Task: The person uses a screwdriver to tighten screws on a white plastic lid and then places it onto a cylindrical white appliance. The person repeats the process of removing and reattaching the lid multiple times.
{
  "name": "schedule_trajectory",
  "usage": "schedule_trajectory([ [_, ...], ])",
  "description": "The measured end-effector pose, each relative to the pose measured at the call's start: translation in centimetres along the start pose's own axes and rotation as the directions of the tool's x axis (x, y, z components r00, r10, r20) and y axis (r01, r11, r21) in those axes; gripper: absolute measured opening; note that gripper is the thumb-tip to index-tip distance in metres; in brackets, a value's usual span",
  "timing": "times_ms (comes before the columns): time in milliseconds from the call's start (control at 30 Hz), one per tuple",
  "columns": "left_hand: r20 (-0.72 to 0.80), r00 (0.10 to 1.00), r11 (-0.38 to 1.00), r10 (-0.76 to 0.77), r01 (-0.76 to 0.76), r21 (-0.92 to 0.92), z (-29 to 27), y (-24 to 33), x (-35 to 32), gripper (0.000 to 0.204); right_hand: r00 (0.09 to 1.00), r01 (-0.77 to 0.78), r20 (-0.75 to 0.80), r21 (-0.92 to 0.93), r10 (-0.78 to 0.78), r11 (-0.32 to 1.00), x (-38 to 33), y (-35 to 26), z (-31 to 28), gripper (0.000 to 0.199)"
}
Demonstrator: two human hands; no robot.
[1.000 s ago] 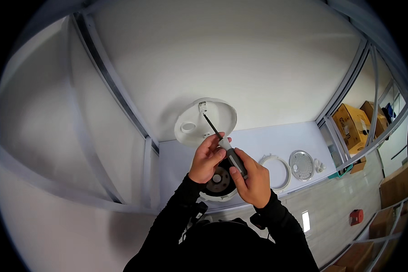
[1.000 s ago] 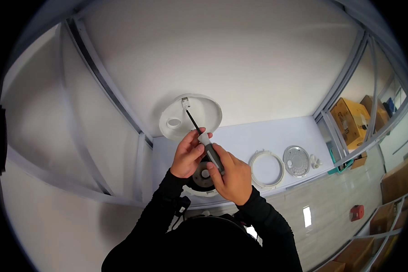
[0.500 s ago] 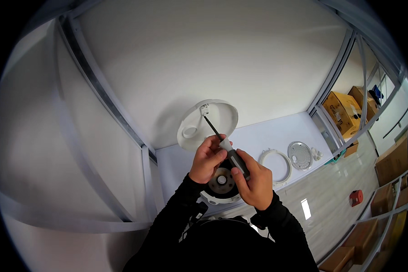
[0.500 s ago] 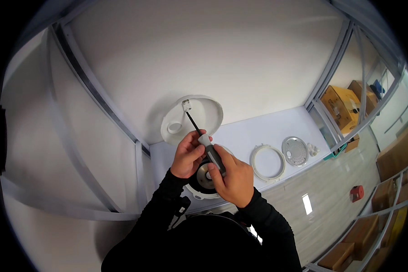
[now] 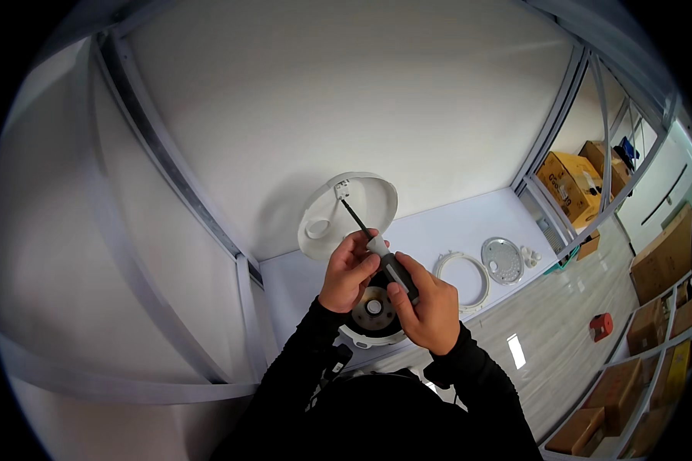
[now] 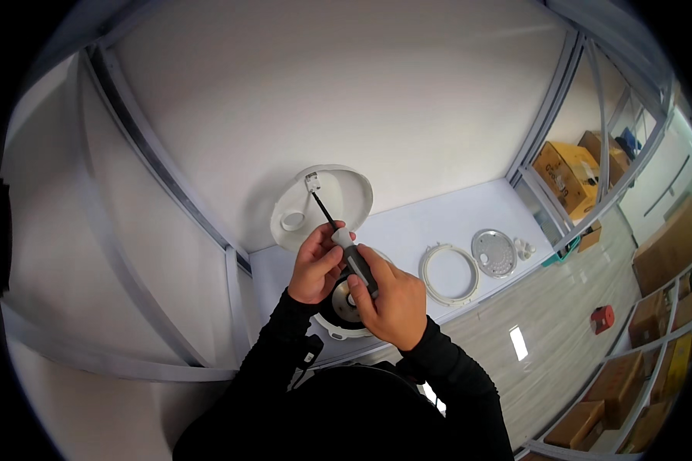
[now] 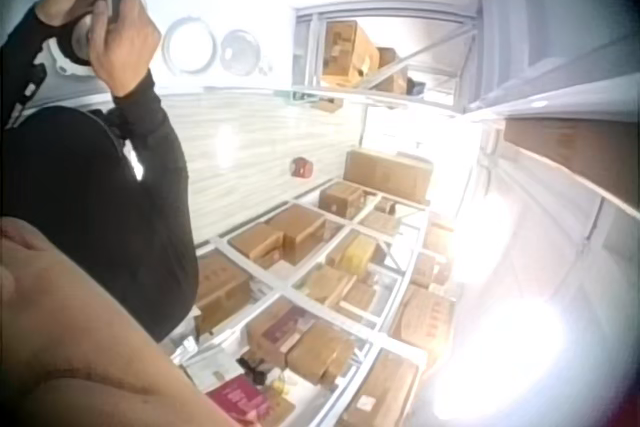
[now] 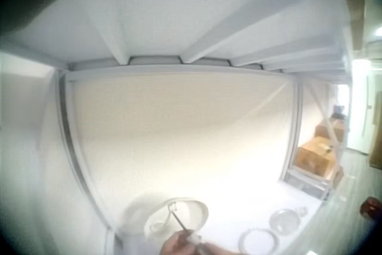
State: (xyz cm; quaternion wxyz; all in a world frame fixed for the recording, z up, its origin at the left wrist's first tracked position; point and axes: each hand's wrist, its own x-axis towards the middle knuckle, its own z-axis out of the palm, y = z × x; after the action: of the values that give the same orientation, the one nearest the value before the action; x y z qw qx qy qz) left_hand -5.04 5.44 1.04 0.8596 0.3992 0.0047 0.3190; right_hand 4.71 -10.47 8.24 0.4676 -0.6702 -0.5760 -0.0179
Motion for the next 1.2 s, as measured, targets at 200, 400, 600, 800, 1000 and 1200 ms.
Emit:
schedule_trajectory([
  [200, -0.001, 1.000, 1.000, 0.014, -0.014, 0.003, -0.5, -0.1, 0.1, 0.046, 0.999, -0.036, 0.013, -0.016, 0.036, 0.999, 0.2, -0.7, 0.1, 0.041],
  [400, 0.043, 0.999, 0.999, 0.020, -0.018, -0.034, 0.4, 0.5, 0.0, 0.058, 0.945, -0.318, 0.156, 0.217, 0.289, 0.923, 0.5, -1.3, -0.1, 0.045],
  [600, 0.061, 0.998, 0.996, 0.013, -0.008, -0.089, 0.3, 0.3, 0.2, 0.062, 0.897, -0.441, 0.269, 0.484, 0.351, 0.756, 0.5, -0.8, -0.3, 0.053],
  [800, 0.037, 0.999, 0.999, 0.012, -0.010, -0.032, -1.1, -0.6, 0.8, 0.063, 0.998, -0.024, 0.054, -0.053, 0.027, 0.998, 0.7, -1.1, -0.1, 0.056],
  [1000, 0.022, 0.999, 0.984, 0.038, -0.034, -0.174, 1.2, 0.6, 0.5, 0.058, 0.995, -0.090, 0.034, -0.091, 0.093, 0.992, 0.7, -1.0, 0.0, 0.050],
  [1200, -0.027, 0.999, 0.994, 0.036, -0.039, -0.106, 0.2, 0.0, 0.6, 0.055, 0.970, -0.219, 0.135, 0.146, 0.200, 0.965, 0.7, -1.3, -0.6, 0.050],
])
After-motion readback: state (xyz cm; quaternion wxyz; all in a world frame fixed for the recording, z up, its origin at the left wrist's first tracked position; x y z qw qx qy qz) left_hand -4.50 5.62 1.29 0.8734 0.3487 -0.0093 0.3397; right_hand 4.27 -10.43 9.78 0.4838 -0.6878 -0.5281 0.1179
